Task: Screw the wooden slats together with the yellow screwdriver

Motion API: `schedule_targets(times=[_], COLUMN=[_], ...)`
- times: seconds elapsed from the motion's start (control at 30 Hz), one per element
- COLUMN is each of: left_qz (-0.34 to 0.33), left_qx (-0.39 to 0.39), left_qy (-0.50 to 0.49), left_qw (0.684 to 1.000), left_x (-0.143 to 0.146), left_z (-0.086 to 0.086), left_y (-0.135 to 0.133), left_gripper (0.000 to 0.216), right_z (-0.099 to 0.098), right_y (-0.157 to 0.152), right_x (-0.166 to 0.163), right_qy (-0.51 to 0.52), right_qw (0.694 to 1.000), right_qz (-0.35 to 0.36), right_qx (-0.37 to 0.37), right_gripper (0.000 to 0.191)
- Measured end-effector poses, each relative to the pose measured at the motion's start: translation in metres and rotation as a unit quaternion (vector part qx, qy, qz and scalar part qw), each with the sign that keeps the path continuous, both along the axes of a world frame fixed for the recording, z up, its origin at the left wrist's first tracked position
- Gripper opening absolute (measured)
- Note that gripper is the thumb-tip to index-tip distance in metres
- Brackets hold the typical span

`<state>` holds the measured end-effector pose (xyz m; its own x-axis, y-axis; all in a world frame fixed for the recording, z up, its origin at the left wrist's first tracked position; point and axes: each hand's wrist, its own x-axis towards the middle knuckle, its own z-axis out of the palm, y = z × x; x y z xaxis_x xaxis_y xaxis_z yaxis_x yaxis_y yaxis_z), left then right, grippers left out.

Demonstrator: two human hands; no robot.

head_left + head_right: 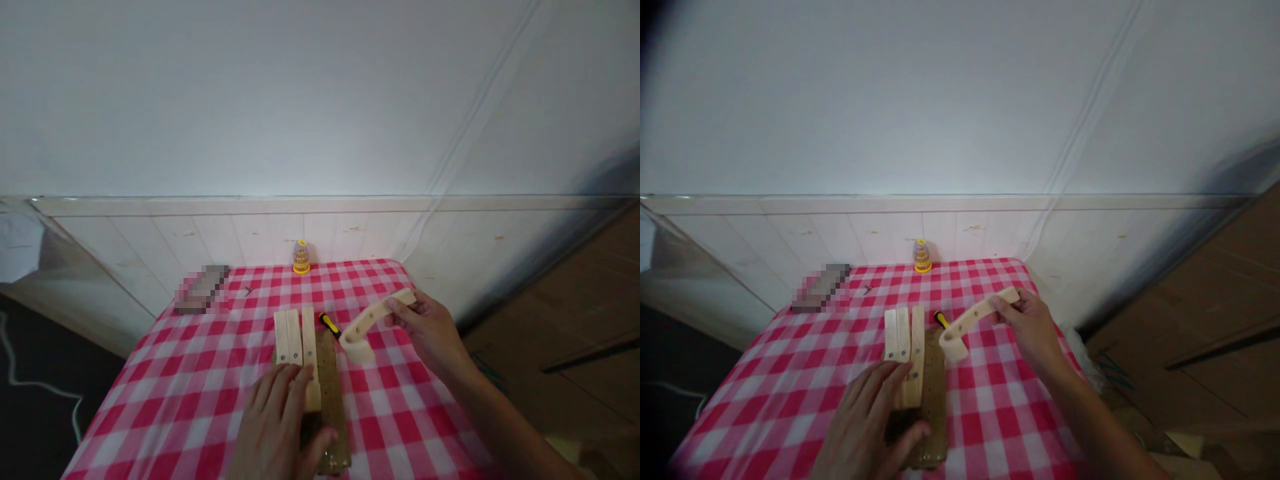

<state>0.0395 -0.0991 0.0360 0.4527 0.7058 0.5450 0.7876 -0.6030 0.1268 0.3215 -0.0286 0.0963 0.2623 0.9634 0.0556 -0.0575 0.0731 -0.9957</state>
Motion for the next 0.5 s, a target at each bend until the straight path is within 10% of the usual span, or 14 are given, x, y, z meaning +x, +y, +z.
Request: schedule_targets(times=[0.17, 0.5], left_qz=[0.022, -0.127], left_qx=[-0.06, -0.247], left_qy=[-0.014, 0.018], left_qw=[0.998, 0.961], left_x=[0.012, -0.051], left_z=[-0.01, 0.045], left_y=[-0.002, 0.037], left_gripper=[0.025, 0.018], right_z=[-0.009, -0.03], right_y=[-0.007, -0.016], right_x=[-0.013, -0.062], right_qy=[-0.054, 0.037], right_qw=[0.992, 0.968], right_qz=[0.1, 0.226], right_qx=[-0.049, -0.099], right_gripper=[0.032, 0.035])
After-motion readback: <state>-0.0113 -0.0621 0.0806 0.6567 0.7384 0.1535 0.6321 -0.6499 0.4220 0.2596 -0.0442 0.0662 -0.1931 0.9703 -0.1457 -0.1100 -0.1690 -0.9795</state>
